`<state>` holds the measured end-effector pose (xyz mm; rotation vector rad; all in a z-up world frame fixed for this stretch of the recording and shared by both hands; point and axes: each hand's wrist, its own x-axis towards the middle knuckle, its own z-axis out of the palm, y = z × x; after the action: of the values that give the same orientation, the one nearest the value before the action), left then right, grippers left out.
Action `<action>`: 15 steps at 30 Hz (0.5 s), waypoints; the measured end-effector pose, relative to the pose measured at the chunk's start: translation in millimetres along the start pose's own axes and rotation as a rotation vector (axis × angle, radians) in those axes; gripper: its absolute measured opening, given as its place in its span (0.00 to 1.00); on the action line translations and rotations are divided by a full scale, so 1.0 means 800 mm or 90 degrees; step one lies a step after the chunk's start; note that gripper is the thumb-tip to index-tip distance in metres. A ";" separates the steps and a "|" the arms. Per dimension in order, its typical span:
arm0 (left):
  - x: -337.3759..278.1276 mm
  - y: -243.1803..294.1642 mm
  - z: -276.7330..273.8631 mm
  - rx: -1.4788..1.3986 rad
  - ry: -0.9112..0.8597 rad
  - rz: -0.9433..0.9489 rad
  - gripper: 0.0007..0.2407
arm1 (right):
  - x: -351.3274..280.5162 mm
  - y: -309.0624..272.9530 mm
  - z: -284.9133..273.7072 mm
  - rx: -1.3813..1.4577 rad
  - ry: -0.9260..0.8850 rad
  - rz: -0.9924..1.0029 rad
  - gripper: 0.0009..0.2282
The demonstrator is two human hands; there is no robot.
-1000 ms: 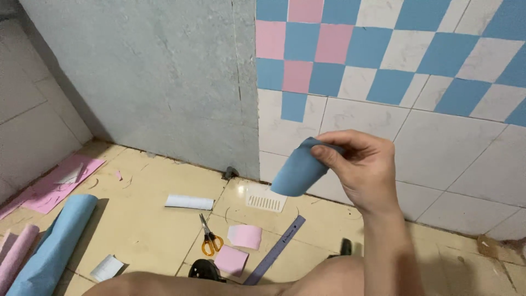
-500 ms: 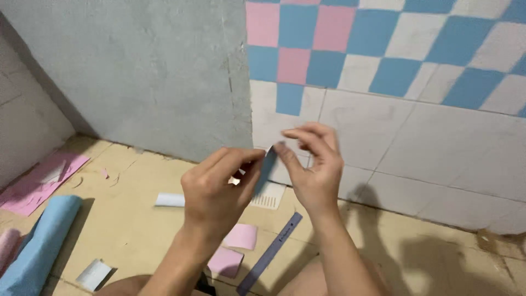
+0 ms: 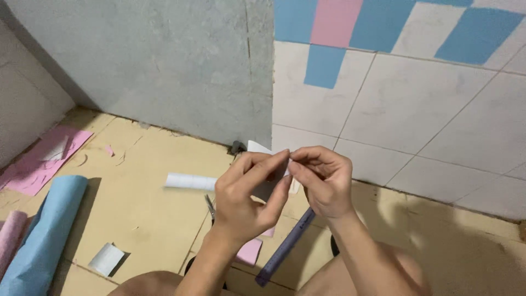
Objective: Cutting small pieces of colored vinyl and applying them to wall tiles to create a pattern
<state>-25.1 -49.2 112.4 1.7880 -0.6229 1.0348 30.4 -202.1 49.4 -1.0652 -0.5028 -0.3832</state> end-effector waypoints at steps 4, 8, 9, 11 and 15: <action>-0.009 -0.018 -0.001 0.018 -0.047 -0.018 0.11 | -0.007 0.025 -0.021 0.090 0.004 0.067 0.06; 0.000 0.004 0.002 -0.024 -0.070 -0.009 0.10 | -0.007 0.026 -0.051 0.181 -0.014 0.130 0.03; 0.002 0.011 0.004 -0.045 -0.078 -0.010 0.10 | -0.008 0.021 -0.058 0.208 -0.022 0.149 0.03; -0.005 0.019 0.013 -0.061 -0.075 -0.016 0.08 | -0.016 0.005 -0.049 0.234 -0.029 0.151 0.04; -0.018 0.028 0.021 -0.086 -0.080 -0.044 0.07 | -0.029 0.006 -0.046 0.268 -0.052 0.162 0.08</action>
<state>-43.7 -74.1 107.5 1.7531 -0.6873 0.8197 21.3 -231.9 18.0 -0.7252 -0.4863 -0.0047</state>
